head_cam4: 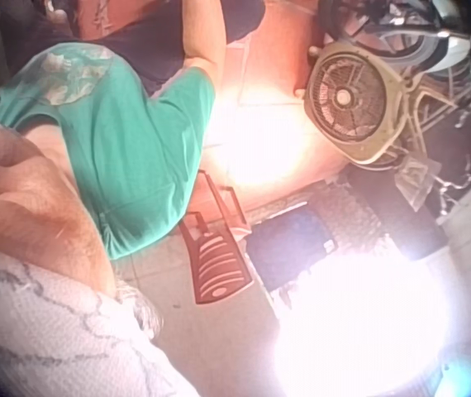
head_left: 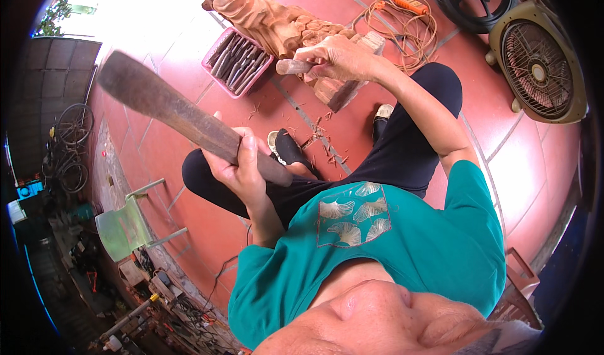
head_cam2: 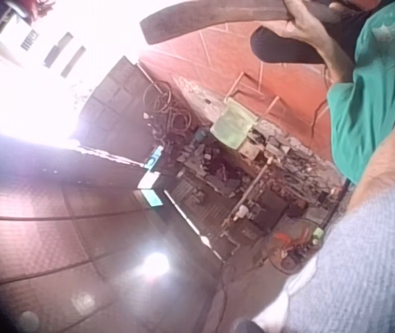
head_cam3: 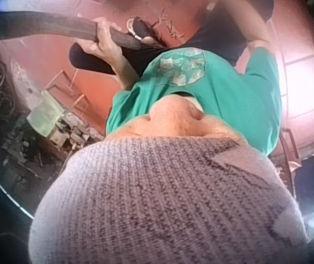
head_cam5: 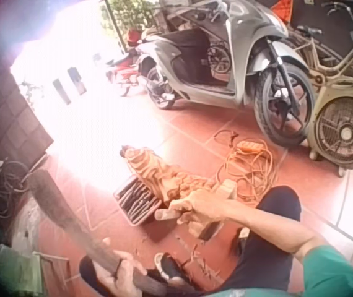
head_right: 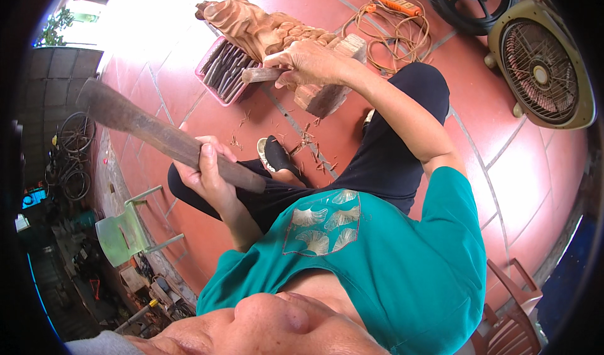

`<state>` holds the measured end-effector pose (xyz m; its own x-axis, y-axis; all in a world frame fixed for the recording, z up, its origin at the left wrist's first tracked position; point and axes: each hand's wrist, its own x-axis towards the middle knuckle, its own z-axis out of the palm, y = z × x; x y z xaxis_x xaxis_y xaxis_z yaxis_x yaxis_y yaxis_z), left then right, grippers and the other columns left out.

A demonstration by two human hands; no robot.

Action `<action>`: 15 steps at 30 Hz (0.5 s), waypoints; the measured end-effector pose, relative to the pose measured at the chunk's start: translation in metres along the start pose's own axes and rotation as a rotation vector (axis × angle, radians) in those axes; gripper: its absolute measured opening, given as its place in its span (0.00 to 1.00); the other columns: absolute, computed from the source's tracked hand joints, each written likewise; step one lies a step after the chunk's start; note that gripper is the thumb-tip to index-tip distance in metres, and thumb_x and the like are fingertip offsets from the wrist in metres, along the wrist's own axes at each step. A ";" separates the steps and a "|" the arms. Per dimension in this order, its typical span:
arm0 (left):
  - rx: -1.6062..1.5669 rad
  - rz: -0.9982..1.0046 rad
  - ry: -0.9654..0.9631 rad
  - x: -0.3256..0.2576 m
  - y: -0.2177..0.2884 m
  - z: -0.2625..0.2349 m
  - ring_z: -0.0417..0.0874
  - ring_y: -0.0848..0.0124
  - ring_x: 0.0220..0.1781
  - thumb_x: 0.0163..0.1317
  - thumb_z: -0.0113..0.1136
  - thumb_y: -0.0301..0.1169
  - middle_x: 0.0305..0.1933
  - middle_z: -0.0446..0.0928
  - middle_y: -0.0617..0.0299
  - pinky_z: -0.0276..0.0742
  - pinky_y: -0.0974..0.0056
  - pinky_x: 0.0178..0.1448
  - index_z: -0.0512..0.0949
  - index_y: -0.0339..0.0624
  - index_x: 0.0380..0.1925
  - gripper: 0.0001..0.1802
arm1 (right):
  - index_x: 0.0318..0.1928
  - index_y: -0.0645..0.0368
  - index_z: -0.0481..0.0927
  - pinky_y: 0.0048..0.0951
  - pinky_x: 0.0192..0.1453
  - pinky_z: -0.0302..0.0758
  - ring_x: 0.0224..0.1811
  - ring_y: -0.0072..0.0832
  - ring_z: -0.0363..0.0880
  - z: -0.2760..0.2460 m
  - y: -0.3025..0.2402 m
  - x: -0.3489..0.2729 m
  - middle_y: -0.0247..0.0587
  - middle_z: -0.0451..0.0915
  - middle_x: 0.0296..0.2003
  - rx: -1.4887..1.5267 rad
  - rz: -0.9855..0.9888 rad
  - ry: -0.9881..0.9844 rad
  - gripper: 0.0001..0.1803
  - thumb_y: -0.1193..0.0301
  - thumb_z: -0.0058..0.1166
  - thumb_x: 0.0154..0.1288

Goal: The person carves a wooden sculpture using a chisel and mallet. They repeatedly strike the chisel to shape the wood, occasionally adjusting the sculpture's position and selecting different chisels from a nearby container.

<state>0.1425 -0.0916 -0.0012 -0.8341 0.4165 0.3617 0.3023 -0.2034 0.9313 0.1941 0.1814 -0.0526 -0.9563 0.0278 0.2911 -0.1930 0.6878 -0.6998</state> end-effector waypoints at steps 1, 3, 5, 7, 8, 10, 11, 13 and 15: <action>-0.004 0.026 0.034 -0.001 -0.002 0.005 0.77 0.72 0.23 0.69 0.56 0.22 0.31 0.76 0.57 0.77 0.67 0.28 0.62 0.28 0.68 0.29 | 0.42 0.52 0.80 0.38 0.38 0.73 0.32 0.35 0.84 0.000 0.001 0.000 0.36 0.86 0.30 0.002 -0.012 0.006 0.11 0.65 0.66 0.64; 0.019 -0.027 -0.047 -0.006 -0.016 0.011 0.77 0.75 0.25 0.67 0.61 0.22 0.33 0.77 0.58 0.76 0.68 0.31 0.67 0.32 0.56 0.20 | 0.44 0.52 0.80 0.38 0.38 0.74 0.33 0.36 0.84 -0.001 0.000 0.000 0.36 0.86 0.31 -0.054 -0.010 -0.001 0.12 0.64 0.66 0.64; 0.341 -0.308 -0.322 -0.003 -0.021 0.007 0.76 0.77 0.23 0.65 0.65 0.25 0.30 0.77 0.61 0.74 0.69 0.28 0.71 0.36 0.47 0.15 | 0.45 0.52 0.80 0.38 0.38 0.74 0.33 0.36 0.84 -0.001 -0.001 0.000 0.37 0.86 0.31 -0.060 0.004 0.002 0.13 0.64 0.67 0.64; 0.229 -0.353 -0.306 -0.004 -0.023 0.005 0.75 0.78 0.22 0.64 0.67 0.26 0.29 0.76 0.63 0.72 0.70 0.27 0.72 0.37 0.45 0.14 | 0.47 0.52 0.81 0.38 0.38 0.75 0.33 0.36 0.85 0.000 -0.001 -0.001 0.38 0.85 0.31 -0.018 0.028 0.013 0.14 0.64 0.67 0.64; 0.172 -0.383 -0.299 -0.007 -0.024 0.003 0.75 0.78 0.22 0.63 0.68 0.26 0.28 0.76 0.64 0.71 0.70 0.27 0.73 0.38 0.44 0.14 | 0.49 0.51 0.81 0.40 0.39 0.75 0.35 0.38 0.85 0.001 0.000 -0.004 0.40 0.86 0.31 -0.001 0.021 0.044 0.15 0.64 0.67 0.63; 0.099 -0.385 -0.279 -0.008 -0.039 -0.005 0.75 0.77 0.22 0.65 0.65 0.25 0.29 0.75 0.64 0.71 0.70 0.26 0.73 0.37 0.48 0.14 | 0.53 0.49 0.81 0.44 0.42 0.77 0.37 0.43 0.86 0.001 0.004 -0.008 0.44 0.86 0.32 0.033 0.007 0.107 0.19 0.64 0.67 0.63; 0.060 -0.380 -0.262 -0.005 -0.048 -0.008 0.75 0.77 0.21 0.66 0.63 0.24 0.30 0.74 0.63 0.71 0.70 0.25 0.72 0.36 0.50 0.15 | 0.53 0.50 0.80 0.44 0.42 0.77 0.37 0.43 0.86 -0.002 0.006 -0.008 0.45 0.86 0.33 0.030 0.005 0.149 0.19 0.63 0.67 0.63; -0.029 -0.438 -0.207 -0.004 -0.063 -0.012 0.74 0.77 0.19 0.68 0.63 0.27 0.28 0.74 0.64 0.71 0.70 0.23 0.73 0.36 0.52 0.16 | 0.53 0.53 0.79 0.44 0.42 0.78 0.37 0.43 0.86 -0.011 0.006 -0.008 0.46 0.86 0.34 0.025 0.001 0.233 0.19 0.63 0.66 0.65; -0.175 -0.535 -0.135 -0.008 -0.073 -0.010 0.74 0.77 0.18 0.69 0.63 0.28 0.27 0.74 0.63 0.72 0.70 0.22 0.73 0.36 0.52 0.15 | 0.50 0.56 0.75 0.46 0.41 0.77 0.37 0.45 0.86 -0.027 -0.007 -0.010 0.48 0.84 0.34 -0.025 0.147 0.266 0.18 0.61 0.64 0.68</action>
<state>0.1223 -0.0891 -0.0726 -0.7799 0.6090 -0.1443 -0.2357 -0.0722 0.9691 0.2114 0.1961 -0.0329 -0.8817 0.3155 0.3509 -0.0480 0.6797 -0.7319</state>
